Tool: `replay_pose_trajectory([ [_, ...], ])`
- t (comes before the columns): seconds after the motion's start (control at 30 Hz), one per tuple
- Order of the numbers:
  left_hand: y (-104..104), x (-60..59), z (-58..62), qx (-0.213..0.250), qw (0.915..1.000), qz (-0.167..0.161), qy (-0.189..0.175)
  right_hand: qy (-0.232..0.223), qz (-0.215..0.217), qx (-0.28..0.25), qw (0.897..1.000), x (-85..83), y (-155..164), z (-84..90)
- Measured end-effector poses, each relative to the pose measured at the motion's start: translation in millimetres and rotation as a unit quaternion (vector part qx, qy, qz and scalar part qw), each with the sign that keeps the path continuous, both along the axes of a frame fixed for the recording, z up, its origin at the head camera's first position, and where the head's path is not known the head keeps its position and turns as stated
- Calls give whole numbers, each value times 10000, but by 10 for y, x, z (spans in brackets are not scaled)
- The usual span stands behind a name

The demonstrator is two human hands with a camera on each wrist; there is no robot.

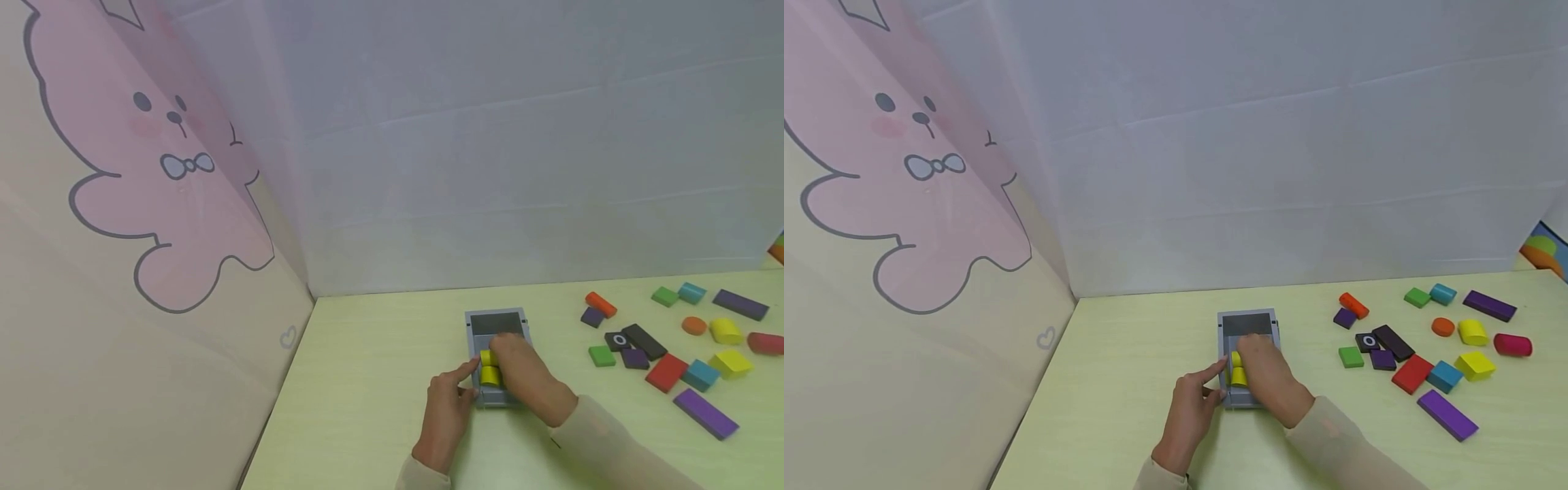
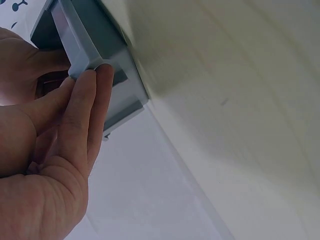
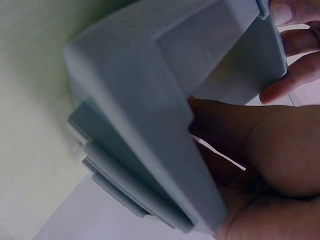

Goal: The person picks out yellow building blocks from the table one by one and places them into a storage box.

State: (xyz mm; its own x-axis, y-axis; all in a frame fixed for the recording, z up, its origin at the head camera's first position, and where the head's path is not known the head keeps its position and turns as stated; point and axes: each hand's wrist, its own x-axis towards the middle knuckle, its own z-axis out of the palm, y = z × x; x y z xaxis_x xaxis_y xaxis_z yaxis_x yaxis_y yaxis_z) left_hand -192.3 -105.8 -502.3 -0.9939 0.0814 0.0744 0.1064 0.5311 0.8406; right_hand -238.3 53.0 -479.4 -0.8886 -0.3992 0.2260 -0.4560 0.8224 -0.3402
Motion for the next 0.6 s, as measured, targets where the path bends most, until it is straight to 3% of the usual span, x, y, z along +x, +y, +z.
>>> replay_pose_trajectory([
  [0.6,5,5,13,-10,10000,-4,63,-238,-111,-64,9996,-9,-35,-2],
])
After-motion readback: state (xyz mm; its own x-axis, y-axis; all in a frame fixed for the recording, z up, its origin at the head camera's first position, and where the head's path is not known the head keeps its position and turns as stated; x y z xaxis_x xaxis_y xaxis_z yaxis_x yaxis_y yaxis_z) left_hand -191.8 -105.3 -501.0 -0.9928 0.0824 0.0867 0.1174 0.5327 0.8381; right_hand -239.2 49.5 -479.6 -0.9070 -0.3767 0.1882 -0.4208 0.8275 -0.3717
